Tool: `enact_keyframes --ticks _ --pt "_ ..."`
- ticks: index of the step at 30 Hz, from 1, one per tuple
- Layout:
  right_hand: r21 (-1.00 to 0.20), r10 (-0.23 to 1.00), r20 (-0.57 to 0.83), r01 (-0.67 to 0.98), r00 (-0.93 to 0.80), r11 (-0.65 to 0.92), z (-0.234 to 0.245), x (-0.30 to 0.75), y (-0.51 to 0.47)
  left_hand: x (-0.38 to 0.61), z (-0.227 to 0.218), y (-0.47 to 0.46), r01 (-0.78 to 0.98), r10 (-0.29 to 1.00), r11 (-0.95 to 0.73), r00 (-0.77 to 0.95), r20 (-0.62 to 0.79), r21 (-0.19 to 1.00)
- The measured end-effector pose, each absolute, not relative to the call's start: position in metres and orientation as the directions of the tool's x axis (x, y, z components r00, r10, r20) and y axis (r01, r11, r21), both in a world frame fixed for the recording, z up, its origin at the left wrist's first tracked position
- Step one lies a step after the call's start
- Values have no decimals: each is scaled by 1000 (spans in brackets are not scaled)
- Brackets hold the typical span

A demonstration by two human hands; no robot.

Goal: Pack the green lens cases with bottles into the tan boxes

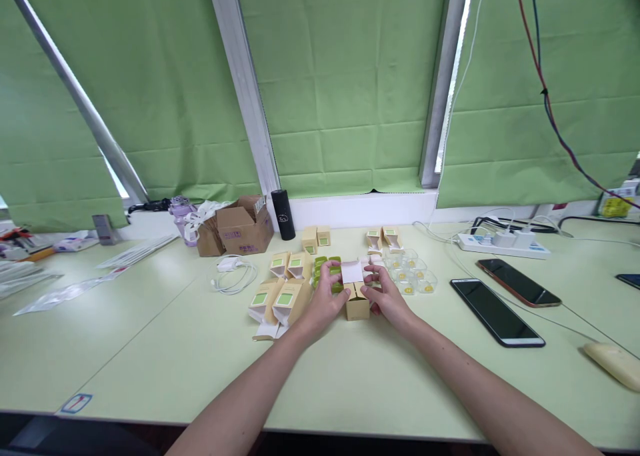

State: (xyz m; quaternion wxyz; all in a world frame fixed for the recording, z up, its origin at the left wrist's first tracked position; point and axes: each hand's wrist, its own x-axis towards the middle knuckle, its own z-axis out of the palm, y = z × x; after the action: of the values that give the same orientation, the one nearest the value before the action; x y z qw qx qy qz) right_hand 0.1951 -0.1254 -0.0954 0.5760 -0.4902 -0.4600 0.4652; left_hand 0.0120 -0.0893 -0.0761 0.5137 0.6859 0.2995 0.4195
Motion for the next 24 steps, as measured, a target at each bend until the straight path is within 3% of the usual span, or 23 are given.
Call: enact_keyframes --ticks 13,24 --pt "-994 985 78 -65 152 89 -91 193 -126 13 -77 -89 -31 852 -252 468 237 967" --pt "-992 984 100 -66 149 111 -89 192 -127 13 -78 -87 12 828 -391 441 346 920"
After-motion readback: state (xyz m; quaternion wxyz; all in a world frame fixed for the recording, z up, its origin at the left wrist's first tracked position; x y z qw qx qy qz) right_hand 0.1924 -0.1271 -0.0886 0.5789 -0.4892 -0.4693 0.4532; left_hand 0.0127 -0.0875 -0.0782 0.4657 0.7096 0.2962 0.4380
